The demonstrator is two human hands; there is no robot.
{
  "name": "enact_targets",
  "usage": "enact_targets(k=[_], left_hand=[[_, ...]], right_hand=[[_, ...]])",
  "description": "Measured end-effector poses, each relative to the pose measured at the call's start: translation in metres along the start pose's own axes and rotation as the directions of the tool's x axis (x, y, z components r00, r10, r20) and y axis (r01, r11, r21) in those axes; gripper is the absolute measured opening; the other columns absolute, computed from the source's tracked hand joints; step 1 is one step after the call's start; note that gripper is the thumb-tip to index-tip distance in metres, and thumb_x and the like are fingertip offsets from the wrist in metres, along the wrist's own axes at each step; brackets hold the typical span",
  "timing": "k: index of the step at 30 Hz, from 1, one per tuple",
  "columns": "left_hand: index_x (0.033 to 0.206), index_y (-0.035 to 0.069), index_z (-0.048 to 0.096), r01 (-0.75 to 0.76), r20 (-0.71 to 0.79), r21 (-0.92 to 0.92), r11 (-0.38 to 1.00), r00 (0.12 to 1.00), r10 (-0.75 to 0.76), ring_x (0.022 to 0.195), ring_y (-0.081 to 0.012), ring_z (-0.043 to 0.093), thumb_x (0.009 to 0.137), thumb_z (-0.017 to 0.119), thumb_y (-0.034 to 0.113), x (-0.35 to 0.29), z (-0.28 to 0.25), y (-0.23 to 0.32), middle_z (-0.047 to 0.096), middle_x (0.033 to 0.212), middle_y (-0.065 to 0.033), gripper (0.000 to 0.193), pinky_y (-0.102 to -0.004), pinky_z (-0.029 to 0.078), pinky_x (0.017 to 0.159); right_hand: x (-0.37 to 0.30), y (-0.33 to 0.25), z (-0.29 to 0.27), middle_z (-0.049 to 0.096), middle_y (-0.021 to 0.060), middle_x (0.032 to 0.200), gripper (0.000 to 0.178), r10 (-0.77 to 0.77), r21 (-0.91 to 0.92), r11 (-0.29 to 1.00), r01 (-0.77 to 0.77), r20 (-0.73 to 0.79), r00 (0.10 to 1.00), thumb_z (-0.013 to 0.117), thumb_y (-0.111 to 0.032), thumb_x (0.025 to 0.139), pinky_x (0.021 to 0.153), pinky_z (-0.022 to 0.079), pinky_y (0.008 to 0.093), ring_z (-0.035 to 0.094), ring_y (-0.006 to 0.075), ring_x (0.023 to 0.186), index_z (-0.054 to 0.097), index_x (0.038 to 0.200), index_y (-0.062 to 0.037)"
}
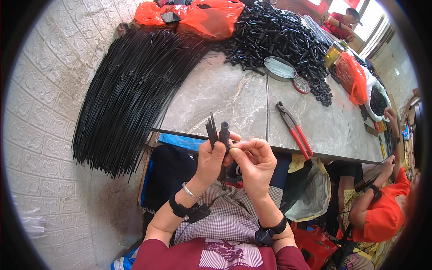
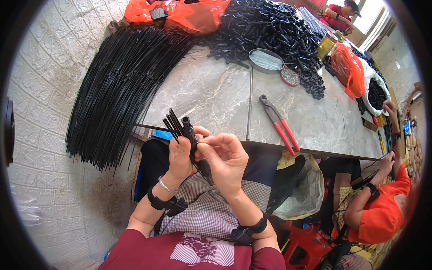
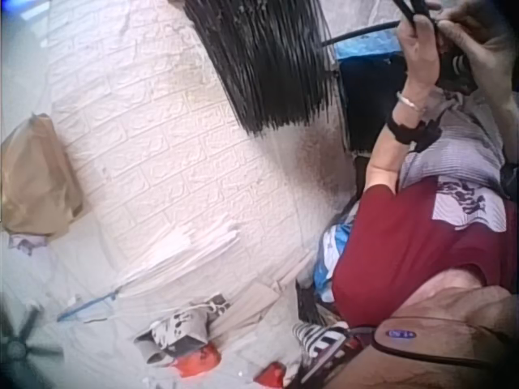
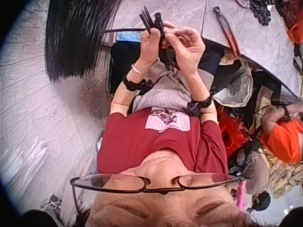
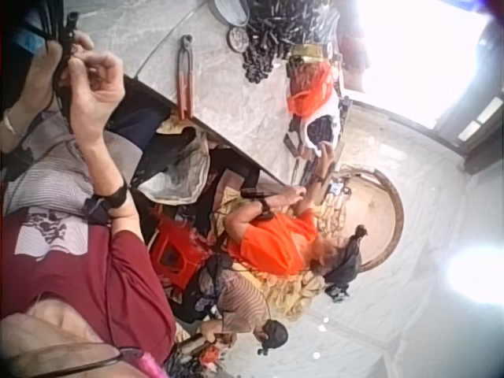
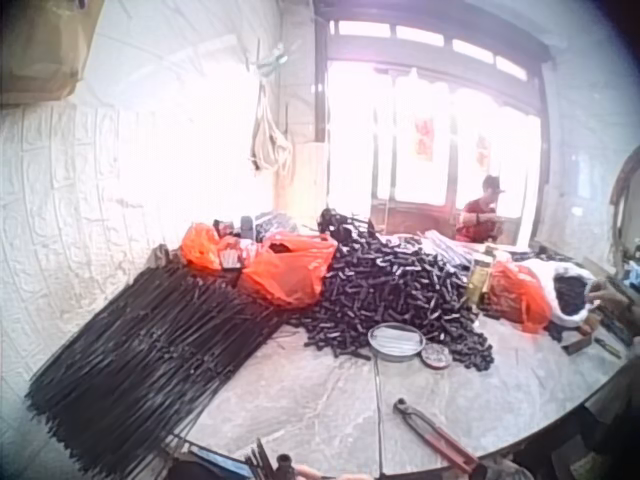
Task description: The recorder is assembling the internal rib structure of umbrellas at a factory workbench.
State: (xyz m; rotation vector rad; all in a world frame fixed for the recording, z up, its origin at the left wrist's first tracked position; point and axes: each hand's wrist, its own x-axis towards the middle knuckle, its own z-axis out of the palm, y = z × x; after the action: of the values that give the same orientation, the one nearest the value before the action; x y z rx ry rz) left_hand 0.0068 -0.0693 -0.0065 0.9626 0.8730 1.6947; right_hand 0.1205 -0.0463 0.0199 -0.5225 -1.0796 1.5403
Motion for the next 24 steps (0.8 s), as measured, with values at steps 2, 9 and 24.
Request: enact_targets(k=[2, 9, 24], left_hand=[[0.107, -0.006, 0.055, 0.017, 0.007, -0.001, 1.0, 1.0, -0.017, 0.059, -0.0014, 0.045, 0.088, 0.052, 0.058, 0.0, 0.0, 0.0, 0.053, 0.071, 0.0024, 0.067, -0.0164, 0.036, 0.052], [0.107, -0.007, 0.055, 0.005, 0.019, -0.027, 1.0, 1.0, -0.004, 0.056, -0.0014, 0.043, 0.089, 0.049, 0.06, 0.001, -0.001, 0.0, 0.048, 0.065, 0.0043, 0.07, -0.0163, 0.033, 0.049], [0.091, 0.004, 0.049, 0.045, 0.084, -0.089, 0.995, 0.996, -0.038, 0.052, -0.0096, 0.043, 0.085, 0.048, 0.066, 0.012, -0.028, 0.005, 0.045, 0.06, -0.0015, 0.062, -0.0232, 0.038, 0.05]], right_hand=[[0.002, -0.003, 0.001, 0.066, 0.0129, 0.088, 0.02, 0.034, -0.031, 0.999, -0.035, -0.024, 0.999, 0.063, 0.009, 0.084, 0.065, 0.057, 0.0294, 0.065, 0.0166, 0.072, 0.052, 0.1, 0.0027], [0.012, -0.006, -0.006, 0.061, 0.0107, 0.081, 0.025, 0.185, 0.094, 0.978, -0.186, 0.027, 0.982, 0.065, 0.005, 0.084, 0.062, 0.057, 0.0289, 0.065, 0.0177, 0.069, 0.047, 0.103, 0.0029], [0.055, -0.048, -0.142, 0.057, 0.0174, 0.111, 0.047, -0.154, -0.889, -0.444, 0.114, 0.201, 0.967, 0.064, -0.03, 0.085, 0.088, 0.043, 0.0401, 0.054, 0.0321, 0.104, 0.054, 0.122, -0.0011]])
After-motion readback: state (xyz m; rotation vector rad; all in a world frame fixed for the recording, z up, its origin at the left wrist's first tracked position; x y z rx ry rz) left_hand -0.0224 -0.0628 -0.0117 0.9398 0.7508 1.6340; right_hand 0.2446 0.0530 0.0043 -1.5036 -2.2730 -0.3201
